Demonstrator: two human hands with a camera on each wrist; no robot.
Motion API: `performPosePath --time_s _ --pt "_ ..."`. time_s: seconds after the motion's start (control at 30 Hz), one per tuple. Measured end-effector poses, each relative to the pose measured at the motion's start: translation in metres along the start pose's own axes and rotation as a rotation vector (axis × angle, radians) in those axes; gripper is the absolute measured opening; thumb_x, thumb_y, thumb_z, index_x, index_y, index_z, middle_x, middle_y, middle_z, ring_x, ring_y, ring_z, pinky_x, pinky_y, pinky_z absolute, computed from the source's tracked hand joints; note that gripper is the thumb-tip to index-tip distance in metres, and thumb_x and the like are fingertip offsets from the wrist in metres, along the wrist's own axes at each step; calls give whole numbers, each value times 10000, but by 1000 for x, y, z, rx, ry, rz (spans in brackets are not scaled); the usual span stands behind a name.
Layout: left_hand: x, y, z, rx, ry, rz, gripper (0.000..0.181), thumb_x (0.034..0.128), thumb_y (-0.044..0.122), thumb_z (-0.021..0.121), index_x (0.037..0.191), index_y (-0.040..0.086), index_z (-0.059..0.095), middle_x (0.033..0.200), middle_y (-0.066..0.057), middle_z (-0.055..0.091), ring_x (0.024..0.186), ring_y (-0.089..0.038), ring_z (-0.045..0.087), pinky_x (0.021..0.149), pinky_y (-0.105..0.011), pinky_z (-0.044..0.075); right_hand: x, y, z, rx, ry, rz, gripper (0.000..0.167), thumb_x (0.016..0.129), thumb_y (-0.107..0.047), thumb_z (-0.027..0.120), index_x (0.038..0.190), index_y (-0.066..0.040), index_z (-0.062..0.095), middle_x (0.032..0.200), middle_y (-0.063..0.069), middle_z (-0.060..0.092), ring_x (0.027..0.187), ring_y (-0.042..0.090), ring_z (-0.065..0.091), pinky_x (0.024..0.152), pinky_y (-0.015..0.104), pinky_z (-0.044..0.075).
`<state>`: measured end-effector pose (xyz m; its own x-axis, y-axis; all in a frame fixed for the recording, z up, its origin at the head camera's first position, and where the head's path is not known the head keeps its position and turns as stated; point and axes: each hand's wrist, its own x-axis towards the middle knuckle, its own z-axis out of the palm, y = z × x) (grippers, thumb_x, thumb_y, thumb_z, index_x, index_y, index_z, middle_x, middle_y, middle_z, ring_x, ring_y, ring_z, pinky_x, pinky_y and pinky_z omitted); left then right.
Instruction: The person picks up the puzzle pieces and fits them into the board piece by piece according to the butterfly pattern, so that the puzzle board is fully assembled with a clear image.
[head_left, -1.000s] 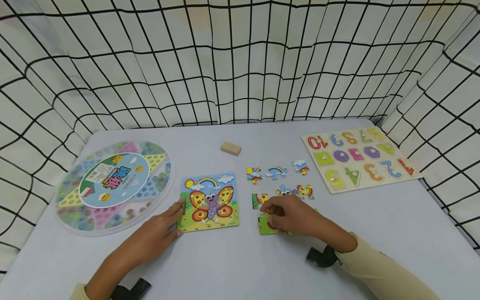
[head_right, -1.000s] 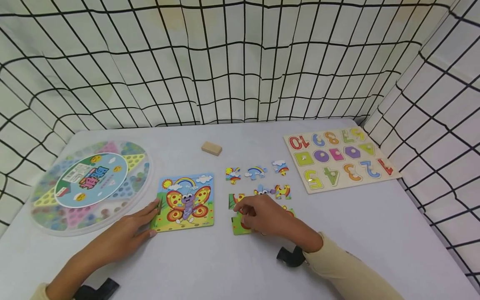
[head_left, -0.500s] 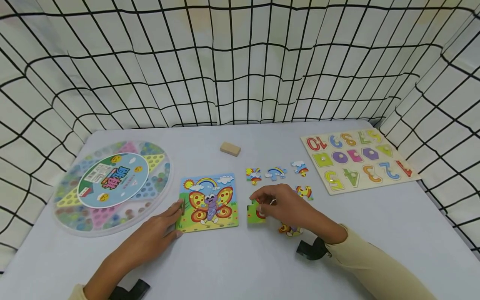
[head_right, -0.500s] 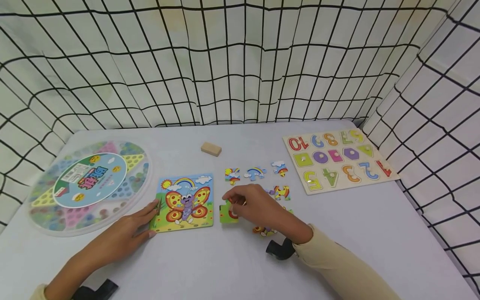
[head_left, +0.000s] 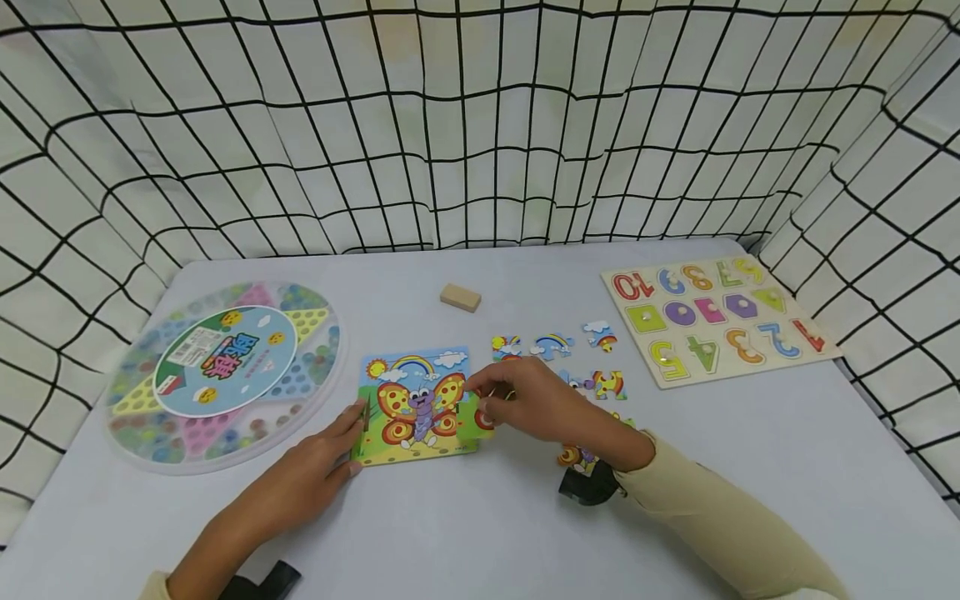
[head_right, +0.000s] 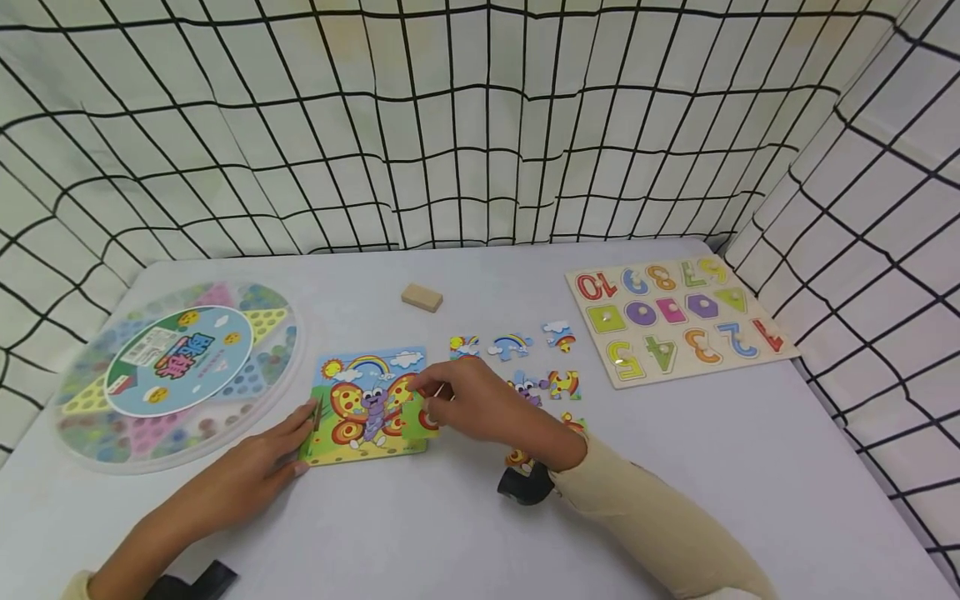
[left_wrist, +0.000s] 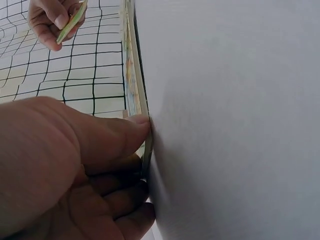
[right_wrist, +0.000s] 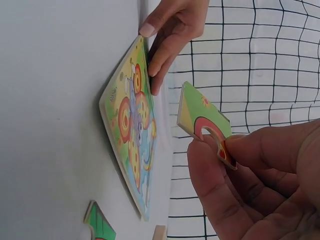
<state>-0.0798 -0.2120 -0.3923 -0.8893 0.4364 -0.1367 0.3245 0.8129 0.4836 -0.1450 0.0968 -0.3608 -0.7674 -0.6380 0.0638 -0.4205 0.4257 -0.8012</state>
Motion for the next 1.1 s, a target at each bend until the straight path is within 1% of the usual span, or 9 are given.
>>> performPosePath --time_s 0.23,0.4,0.5,0.6,0.73,0.93,1.03,1.1 --pt "-1 1 0 -2 10 -12 582 925 102 665 1413 -98 419 1559 -207 251 1389 -422 274 1007 -543 392 16 0 3 -3 -1 4 281 898 13 642 1174 -14 691 934 -14 675 819 92 620 649 244 549" --pt "0 1 1 1 10 -20 586 923 100 667 1414 -98 416 1558 -208 252 1392 -419 269 1008 -541 390 27 4 5 30 -19 25 266 904 17 626 1161 -8 687 925 -9 679 787 90 638 625 253 545" --pt "0 1 1 1 6 -22 584 925 101 665 1415 -96 415 1559 -206 251 1395 -418 263 1011 -541 387 32 7 8 62 -39 38 280 902 32 610 1173 3 672 904 19 666 764 98 649 645 255 555" --pt "0 1 1 1 2 -19 583 928 104 661 1417 -95 414 1560 -206 247 1396 -419 258 1012 -547 385 38 8 11 42 -47 43 286 899 24 613 1178 -4 672 912 25 648 782 95 629 672 234 543" --pt "0 2 0 1 4 -14 584 927 109 664 1417 -91 417 1560 -206 249 1399 -419 253 1011 -545 387 44 10 18 8 -70 41 268 895 10 625 1153 -16 690 925 16 659 788 103 605 666 221 504" --pt "0 2 0 0 5 -11 584 928 116 664 1420 -85 420 1560 -206 251 1402 -419 249 1006 -542 393 51 11 30 37 -122 53 238 876 18 657 1105 -20 710 886 -26 665 742 84 628 650 214 517" --pt "0 2 0 -4 2 -9 584 933 114 658 1424 -85 413 1562 -206 246 1403 -419 244 1007 -543 392 53 10 35 70 -129 60 235 865 44 662 1085 -15 715 851 -20 649 695 96 632 626 216 522" --pt "0 1 0 -5 0 -7 584 935 112 654 1426 -86 408 1564 -204 241 1404 -419 241 1009 -545 390 54 9 38 72 -129 61 226 861 45 666 1070 -21 720 841 -18 638 679 99 619 620 207 512"
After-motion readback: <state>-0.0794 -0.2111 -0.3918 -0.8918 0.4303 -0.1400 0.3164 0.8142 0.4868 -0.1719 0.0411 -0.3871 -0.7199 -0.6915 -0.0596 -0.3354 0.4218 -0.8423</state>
